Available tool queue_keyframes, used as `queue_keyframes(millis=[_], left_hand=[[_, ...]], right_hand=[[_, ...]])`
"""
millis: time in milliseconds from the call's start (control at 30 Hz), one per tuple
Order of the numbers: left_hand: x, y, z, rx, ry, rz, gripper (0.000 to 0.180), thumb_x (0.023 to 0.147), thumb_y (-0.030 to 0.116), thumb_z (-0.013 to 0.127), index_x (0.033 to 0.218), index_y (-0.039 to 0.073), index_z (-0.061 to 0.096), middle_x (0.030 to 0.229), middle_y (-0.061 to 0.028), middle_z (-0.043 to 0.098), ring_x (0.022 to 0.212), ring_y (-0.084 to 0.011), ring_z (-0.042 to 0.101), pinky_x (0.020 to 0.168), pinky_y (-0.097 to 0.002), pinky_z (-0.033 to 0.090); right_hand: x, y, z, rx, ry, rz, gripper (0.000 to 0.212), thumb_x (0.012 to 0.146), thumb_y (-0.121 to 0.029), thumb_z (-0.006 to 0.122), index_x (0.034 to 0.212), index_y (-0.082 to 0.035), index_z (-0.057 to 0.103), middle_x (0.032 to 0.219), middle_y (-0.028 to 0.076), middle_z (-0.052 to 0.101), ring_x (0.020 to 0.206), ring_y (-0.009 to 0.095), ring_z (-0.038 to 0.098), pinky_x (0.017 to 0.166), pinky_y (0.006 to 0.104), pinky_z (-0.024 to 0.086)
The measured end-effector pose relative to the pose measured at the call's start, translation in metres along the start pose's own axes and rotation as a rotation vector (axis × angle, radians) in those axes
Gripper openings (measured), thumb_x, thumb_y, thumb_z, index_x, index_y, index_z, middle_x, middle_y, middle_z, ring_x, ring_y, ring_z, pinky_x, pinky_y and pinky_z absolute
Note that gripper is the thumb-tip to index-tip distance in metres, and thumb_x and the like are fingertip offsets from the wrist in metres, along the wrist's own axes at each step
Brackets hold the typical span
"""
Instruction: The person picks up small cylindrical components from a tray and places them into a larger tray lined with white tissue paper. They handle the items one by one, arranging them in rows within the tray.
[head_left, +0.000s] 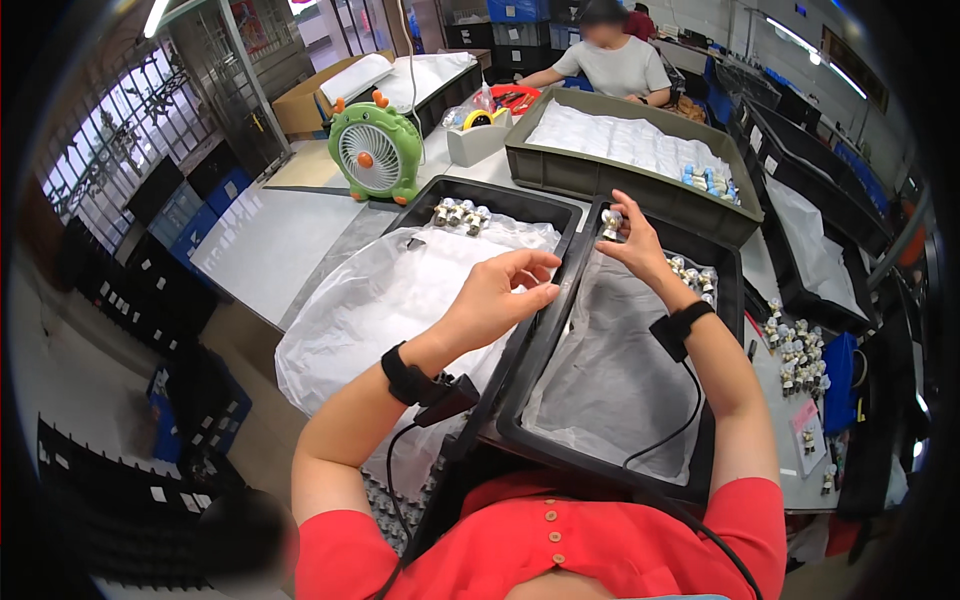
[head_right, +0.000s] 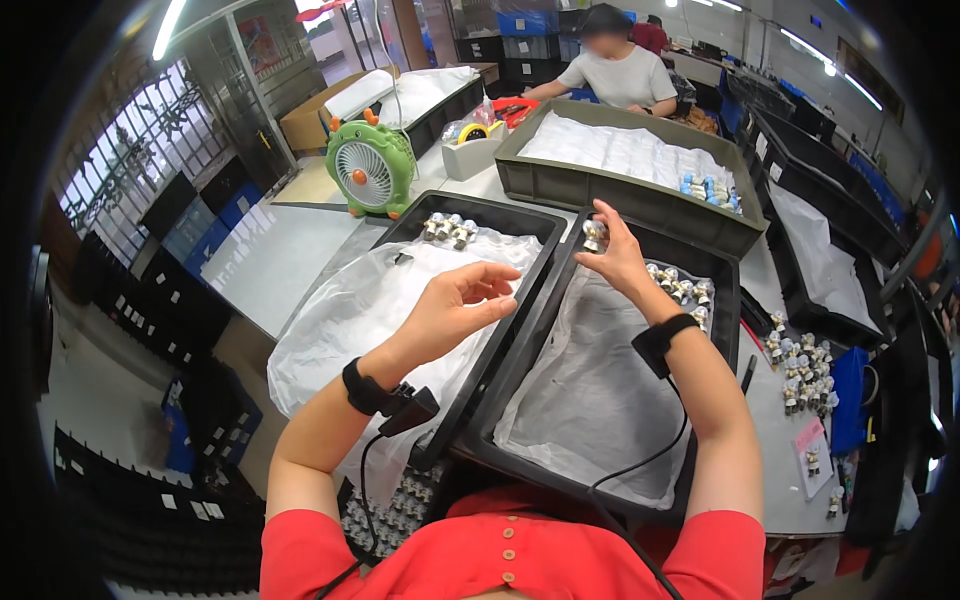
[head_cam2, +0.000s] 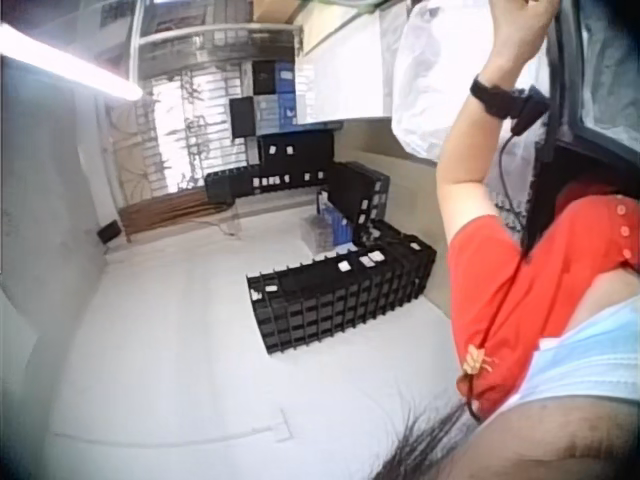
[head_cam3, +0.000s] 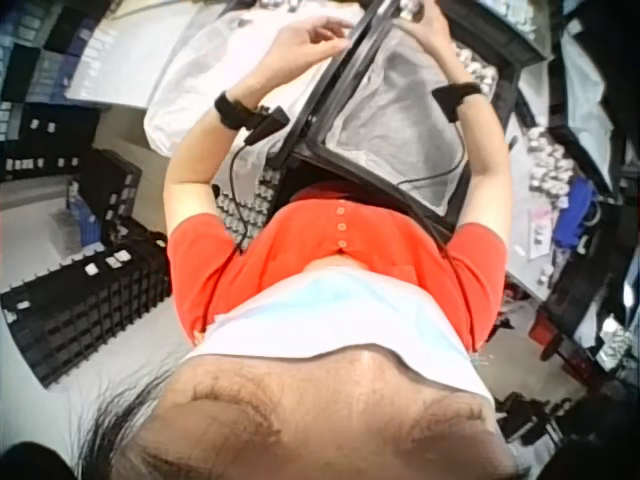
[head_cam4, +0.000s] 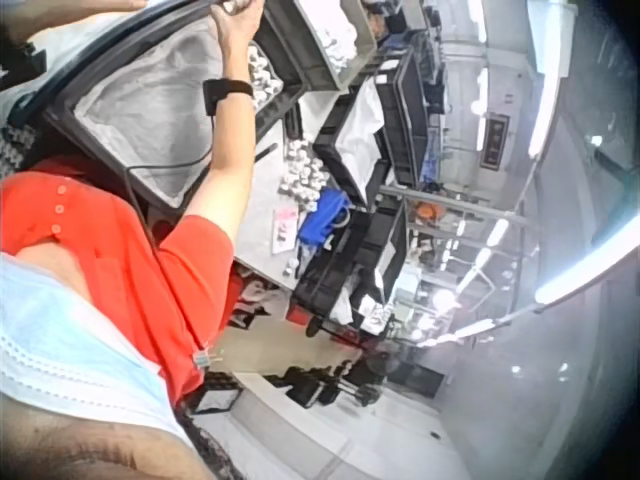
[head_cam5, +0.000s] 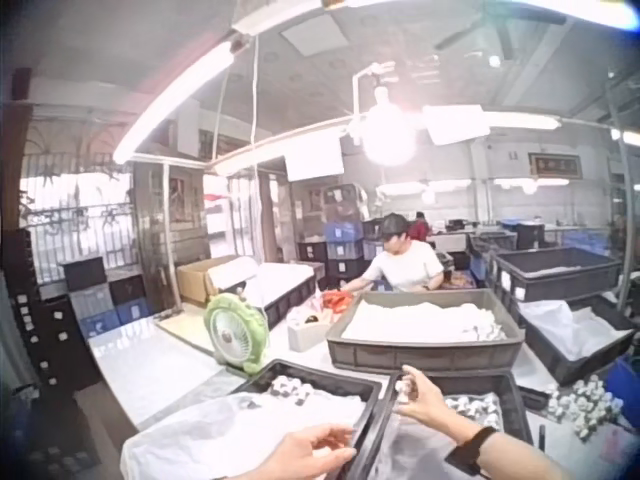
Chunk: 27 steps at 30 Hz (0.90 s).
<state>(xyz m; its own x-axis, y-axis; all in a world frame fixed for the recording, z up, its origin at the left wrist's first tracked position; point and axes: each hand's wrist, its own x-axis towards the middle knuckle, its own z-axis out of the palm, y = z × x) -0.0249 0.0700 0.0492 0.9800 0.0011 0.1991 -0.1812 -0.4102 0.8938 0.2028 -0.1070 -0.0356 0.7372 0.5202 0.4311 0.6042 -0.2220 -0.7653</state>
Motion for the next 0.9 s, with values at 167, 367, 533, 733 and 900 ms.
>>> queue_keyframes(millis=[167,367,533,733,900], left_hand=[[0.008,-0.01,0.023,-0.182,0.187,0.055,0.055,0.08,0.013,0.068,0.128,0.005,0.044,0.113,-0.0089,0.047,0.093,-0.0122,0.053,0.078,-0.0243,0.047],[0.011,-0.005,0.049,-0.279,0.245,0.19,0.063,0.078,0.01,0.07,0.132,0.009,0.039,0.123,-0.0104,0.042,0.1,-0.0155,0.051,0.082,-0.0264,0.047],[0.011,-0.007,0.055,-0.204,0.246,0.241,0.056,0.079,0.006,0.067,0.129,0.005,0.04,0.122,-0.0101,0.043,0.099,-0.0149,0.053,0.083,-0.0268,0.048],[0.014,-0.018,0.056,-0.577,0.201,0.156,0.044,0.083,0.004,0.061,0.123,0.003,0.043,0.114,-0.0069,0.049,0.096,-0.0133,0.056,0.078,-0.0246,0.049],[0.012,-0.022,0.047,-0.727,0.119,0.06,0.044,0.085,0.006,0.059,0.125,0.004,0.041,0.119,-0.0085,0.049,0.101,-0.0135,0.054,0.084,-0.0271,0.046]], right_hand=[[-0.036,-0.092,-0.003,0.363,-0.021,-0.289,0.094,0.066,-0.004,0.076,0.142,-0.012,0.021,0.127,0.012,0.047,0.107,0.018,0.052,0.09,0.0305,0.043],[-0.069,-0.118,0.005,0.232,0.037,-0.389,0.092,0.066,-0.002,0.073,0.142,-0.011,0.021,0.129,0.011,0.048,0.109,0.021,0.053,0.087,0.0302,0.044],[-0.076,-0.112,0.01,0.157,0.017,-0.455,0.089,0.067,-0.003,0.073,0.141,-0.01,0.024,0.126,0.011,0.052,0.107,0.021,0.054,0.084,0.0299,0.045],[-0.078,-0.107,0.011,0.155,-0.007,-0.427,0.096,0.062,-0.008,0.079,0.141,-0.011,0.024,0.124,0.009,0.053,0.106,0.021,0.054,0.081,0.0306,0.044],[-0.078,-0.108,0.011,0.16,-0.035,-0.361,0.1,0.06,-0.011,0.081,0.141,-0.012,0.024,0.121,0.008,0.054,0.108,0.021,0.053,0.082,0.0326,0.044]])
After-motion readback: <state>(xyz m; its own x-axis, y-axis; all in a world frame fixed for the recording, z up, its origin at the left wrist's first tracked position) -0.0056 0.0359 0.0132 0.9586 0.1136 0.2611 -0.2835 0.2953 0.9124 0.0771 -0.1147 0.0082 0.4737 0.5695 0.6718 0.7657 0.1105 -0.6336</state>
